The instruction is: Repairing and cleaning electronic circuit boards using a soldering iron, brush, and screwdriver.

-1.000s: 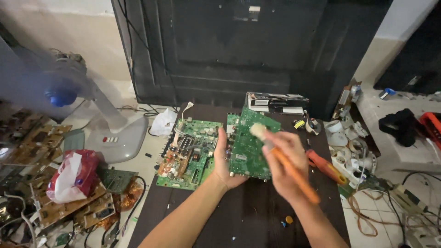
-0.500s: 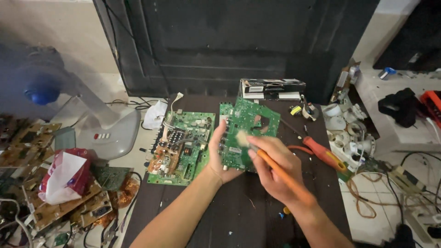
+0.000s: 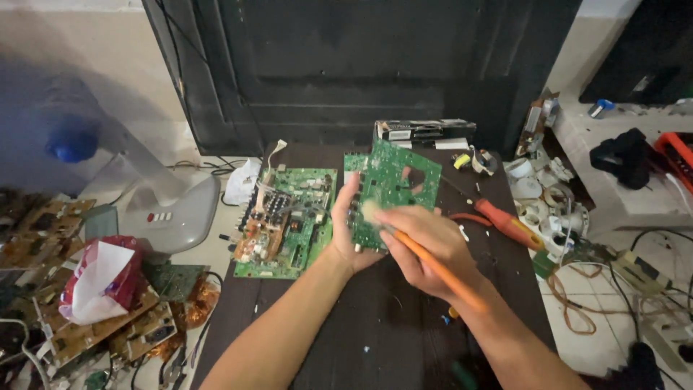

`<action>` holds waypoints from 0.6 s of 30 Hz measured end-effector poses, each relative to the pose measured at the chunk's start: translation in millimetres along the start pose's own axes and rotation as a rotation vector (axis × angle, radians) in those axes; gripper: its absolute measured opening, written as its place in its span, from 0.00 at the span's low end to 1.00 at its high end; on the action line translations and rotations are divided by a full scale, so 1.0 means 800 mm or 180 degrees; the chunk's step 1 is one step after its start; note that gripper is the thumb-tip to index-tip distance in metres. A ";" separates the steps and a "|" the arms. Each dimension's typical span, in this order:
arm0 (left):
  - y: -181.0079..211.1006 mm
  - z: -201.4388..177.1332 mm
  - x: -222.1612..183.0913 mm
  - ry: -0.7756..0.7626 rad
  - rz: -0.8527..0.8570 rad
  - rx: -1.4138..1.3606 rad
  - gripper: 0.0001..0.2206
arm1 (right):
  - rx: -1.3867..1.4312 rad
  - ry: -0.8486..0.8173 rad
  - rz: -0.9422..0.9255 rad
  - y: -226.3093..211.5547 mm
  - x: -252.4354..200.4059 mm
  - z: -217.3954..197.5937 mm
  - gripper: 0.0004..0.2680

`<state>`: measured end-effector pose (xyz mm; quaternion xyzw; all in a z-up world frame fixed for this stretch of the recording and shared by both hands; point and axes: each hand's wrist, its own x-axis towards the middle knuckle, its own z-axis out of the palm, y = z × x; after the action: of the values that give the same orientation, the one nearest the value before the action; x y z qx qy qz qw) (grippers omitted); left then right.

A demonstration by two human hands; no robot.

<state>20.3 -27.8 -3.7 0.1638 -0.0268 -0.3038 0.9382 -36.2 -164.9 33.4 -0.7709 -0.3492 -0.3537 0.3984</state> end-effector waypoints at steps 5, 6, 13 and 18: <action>0.003 -0.014 0.011 -0.0114 0.0146 0.0112 0.42 | 0.0377 -0.0179 -0.0103 0.002 -0.007 -0.004 0.04; 0.004 -0.020 0.016 -0.0113 0.0141 0.0115 0.42 | 0.0375 -0.0174 -0.0100 0.004 -0.006 -0.002 0.04; 0.008 -0.047 0.041 -0.0209 0.0293 0.0335 0.44 | 0.0080 -0.0137 -0.0518 0.004 0.000 -0.003 0.06; 0.004 -0.057 0.039 -0.0287 0.0347 0.0286 0.42 | -0.0018 -0.0212 -0.0678 0.001 -0.006 0.000 0.06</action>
<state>54.3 -29.8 -47.1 0.1902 -0.0914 -0.2579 0.9429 -38.3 -166.1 28.9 -0.7418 -0.4412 -0.3691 0.3445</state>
